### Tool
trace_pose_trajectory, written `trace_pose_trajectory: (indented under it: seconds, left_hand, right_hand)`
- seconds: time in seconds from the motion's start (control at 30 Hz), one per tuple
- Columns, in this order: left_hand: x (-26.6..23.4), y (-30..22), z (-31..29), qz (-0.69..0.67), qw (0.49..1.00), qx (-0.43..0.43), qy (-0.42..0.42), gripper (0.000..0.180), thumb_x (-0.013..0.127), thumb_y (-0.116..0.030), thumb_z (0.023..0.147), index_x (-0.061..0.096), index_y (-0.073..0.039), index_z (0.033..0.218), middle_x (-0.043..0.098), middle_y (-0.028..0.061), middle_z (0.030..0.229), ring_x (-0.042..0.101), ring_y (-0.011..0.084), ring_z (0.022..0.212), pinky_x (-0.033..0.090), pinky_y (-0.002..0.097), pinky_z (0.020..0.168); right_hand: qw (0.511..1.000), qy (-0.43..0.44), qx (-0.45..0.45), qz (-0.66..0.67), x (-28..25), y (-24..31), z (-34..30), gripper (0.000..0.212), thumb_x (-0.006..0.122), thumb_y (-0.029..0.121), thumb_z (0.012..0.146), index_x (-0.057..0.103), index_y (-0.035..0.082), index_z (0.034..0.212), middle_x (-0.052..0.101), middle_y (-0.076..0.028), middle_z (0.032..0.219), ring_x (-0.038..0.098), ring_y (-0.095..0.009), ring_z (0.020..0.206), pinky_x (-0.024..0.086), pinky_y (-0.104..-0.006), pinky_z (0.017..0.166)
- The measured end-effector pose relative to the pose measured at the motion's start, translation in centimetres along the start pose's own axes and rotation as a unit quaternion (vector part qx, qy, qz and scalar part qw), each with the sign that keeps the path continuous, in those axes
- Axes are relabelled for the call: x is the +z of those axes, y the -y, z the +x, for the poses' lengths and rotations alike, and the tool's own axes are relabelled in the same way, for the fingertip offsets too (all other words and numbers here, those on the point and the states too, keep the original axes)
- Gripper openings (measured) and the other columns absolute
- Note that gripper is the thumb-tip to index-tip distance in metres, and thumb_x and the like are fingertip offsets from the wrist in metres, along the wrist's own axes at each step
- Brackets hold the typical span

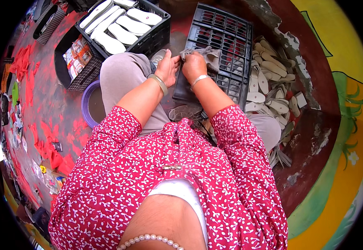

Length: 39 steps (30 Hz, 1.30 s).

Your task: The person wipes the interior and exterior of a black plastic crate with a cloth by hand while sitting on a workshop floor.

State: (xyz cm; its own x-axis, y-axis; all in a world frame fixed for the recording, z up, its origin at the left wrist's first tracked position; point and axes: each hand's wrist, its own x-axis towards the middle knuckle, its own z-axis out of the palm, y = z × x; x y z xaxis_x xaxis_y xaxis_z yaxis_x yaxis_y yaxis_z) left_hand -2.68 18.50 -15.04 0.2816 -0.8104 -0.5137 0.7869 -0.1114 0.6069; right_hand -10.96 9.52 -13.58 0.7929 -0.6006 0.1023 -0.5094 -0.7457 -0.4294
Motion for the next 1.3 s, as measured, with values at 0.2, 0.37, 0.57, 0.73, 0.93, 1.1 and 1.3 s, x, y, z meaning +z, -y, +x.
trace_pose_trajectory:
  seconds: [0.2,0.37,0.57,0.73,0.93,1.1,1.3]
  left_hand:
    - [-0.7,0.5,1.8,-0.021,0.999,-0.034,-0.008,0.084,0.018,-0.065,0.089,0.017,-0.002,0.144,0.010,0.0171,0.152,0.003,0.0281,0.141,-0.004,0.0481,0.110]
    - [0.4,-0.4,0.3,0.009,0.997,-0.073,-0.023,0.082,0.021,-0.063,0.089,0.013,-0.004,0.145,0.006,0.0160,0.153,-0.004,0.0283,0.141,-0.010,0.0503,0.108]
    - [0.6,-0.4,0.3,0.031,0.998,-0.038,-0.036,0.070,0.026,-0.053,0.093,0.021,-0.006,0.144,0.014,0.0095,0.152,0.005,0.0212,0.141,-0.002,0.0457,0.111]
    - [1.2,0.3,0.7,-0.007,1.000,0.024,-0.003,0.067,0.029,-0.048,0.095,0.022,-0.003,0.143,0.020,0.0103,0.151,0.014,0.0195,0.140,0.011,0.0307,0.112]
    - [3.0,-0.5,-1.3,-0.093,0.994,0.031,-0.053,0.056,0.037,-0.039,0.097,0.039,0.004,0.132,0.047,0.0094,0.132,0.047,0.0180,0.118,0.037,0.0324,0.099]
    - [3.1,-0.5,-1.3,-0.009,0.999,0.032,0.027,0.067,0.031,-0.047,0.095,0.020,-0.001,0.143,0.021,0.0105,0.150,0.019,0.0195,0.138,0.014,0.0334,0.112]
    - [2.8,-0.4,-1.0,-0.081,0.994,0.023,0.076,0.058,0.036,-0.036,0.097,0.025,0.001,0.141,0.030,0.0098,0.145,0.028,0.0178,0.134,0.020,0.0319,0.111]
  right_hand:
    - [0.998,0.025,-0.022,0.056,-0.5,0.3,-5.6,0.009,0.057,0.006,0.070,0.065,0.002,0.072,0.058,-0.019,0.080,0.058,-0.038,0.078,0.047,-0.0431,0.072]
    - [0.985,0.135,-0.090,0.067,-2.7,0.3,-8.8,0.007,0.058,0.005,0.068,0.064,0.004,0.070,0.056,-0.016,0.079,0.057,-0.035,0.082,0.047,-0.0410,0.074]
    - [0.989,0.084,-0.118,-0.017,-3.4,-0.6,-7.2,0.026,0.061,0.008,0.071,0.069,0.014,0.095,0.047,-0.015,0.130,0.043,-0.034,0.121,0.038,-0.0451,0.094]
    - [0.993,-0.035,-0.055,0.094,-1.3,-2.7,-3.2,0.017,0.060,0.005,0.070,0.066,0.005,0.086,0.060,-0.012,0.095,0.056,-0.034,0.092,0.046,-0.0389,0.082]
    - [0.996,0.030,-0.066,0.060,-1.9,-0.8,-5.0,0.017,0.060,0.003,0.069,0.062,0.004,0.086,0.057,-0.015,0.099,0.054,-0.035,0.094,0.045,-0.0397,0.083]
    - [0.987,0.120,-0.098,0.049,-3.4,0.0,-6.5,0.020,0.059,0.005,0.070,0.059,0.004,0.089,0.056,-0.015,0.093,0.054,-0.036,0.090,0.045,-0.0414,0.078]
    - [0.953,0.264,-0.125,0.084,-8.8,-2.0,-9.8,0.020,0.058,0.004,0.071,0.059,0.003,0.091,0.055,-0.015,0.092,0.055,-0.035,0.090,0.045,-0.0410,0.079]
